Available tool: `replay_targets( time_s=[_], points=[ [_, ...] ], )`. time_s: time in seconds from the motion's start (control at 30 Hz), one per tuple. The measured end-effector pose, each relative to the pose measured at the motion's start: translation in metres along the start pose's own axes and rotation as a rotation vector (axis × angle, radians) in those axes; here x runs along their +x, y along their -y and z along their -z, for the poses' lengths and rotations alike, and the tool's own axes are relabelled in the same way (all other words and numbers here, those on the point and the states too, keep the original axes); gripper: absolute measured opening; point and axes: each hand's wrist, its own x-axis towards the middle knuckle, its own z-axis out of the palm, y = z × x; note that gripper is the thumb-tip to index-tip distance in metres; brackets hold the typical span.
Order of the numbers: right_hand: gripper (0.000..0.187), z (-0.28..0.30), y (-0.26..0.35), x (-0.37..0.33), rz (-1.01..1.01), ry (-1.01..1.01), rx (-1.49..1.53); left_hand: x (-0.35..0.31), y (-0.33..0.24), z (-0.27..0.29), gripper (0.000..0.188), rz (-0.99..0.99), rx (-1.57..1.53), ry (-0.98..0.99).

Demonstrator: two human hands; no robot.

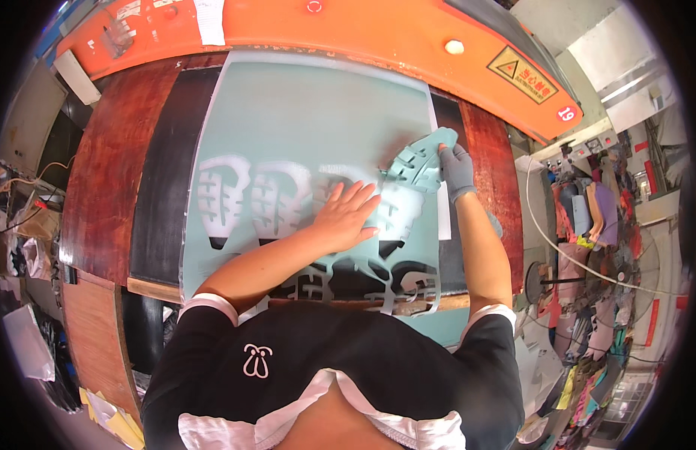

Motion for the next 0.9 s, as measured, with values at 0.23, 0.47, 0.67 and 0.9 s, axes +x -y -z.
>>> replay_targets(
  time_s=[0.23, 0.47, 0.67, 0.9],
  points=[
    [0.019, 0.04, 0.032, 0.092, 0.12, -0.393, -0.184, 0.0, 0.024, -0.04, 0.06, -0.011, 0.18, 0.031],
    [0.019, 0.07, 0.108, 0.059, 0.315, -0.252, 0.017, 0.002, 0.027, -0.039, 0.057, -0.024, 0.135, 0.001],
    [0.019, 0.033, 0.124, -0.059, 0.261, 0.113, 0.095, 0.012, 0.001, 0.014, 0.057, -0.059, -0.216, -0.579],
    [0.023, -0.02, 0.104, -0.169, 0.256, 0.503, 0.028, -0.003, -0.065, 0.094, 0.063, 0.105, -0.533, -0.253]
  ],
)
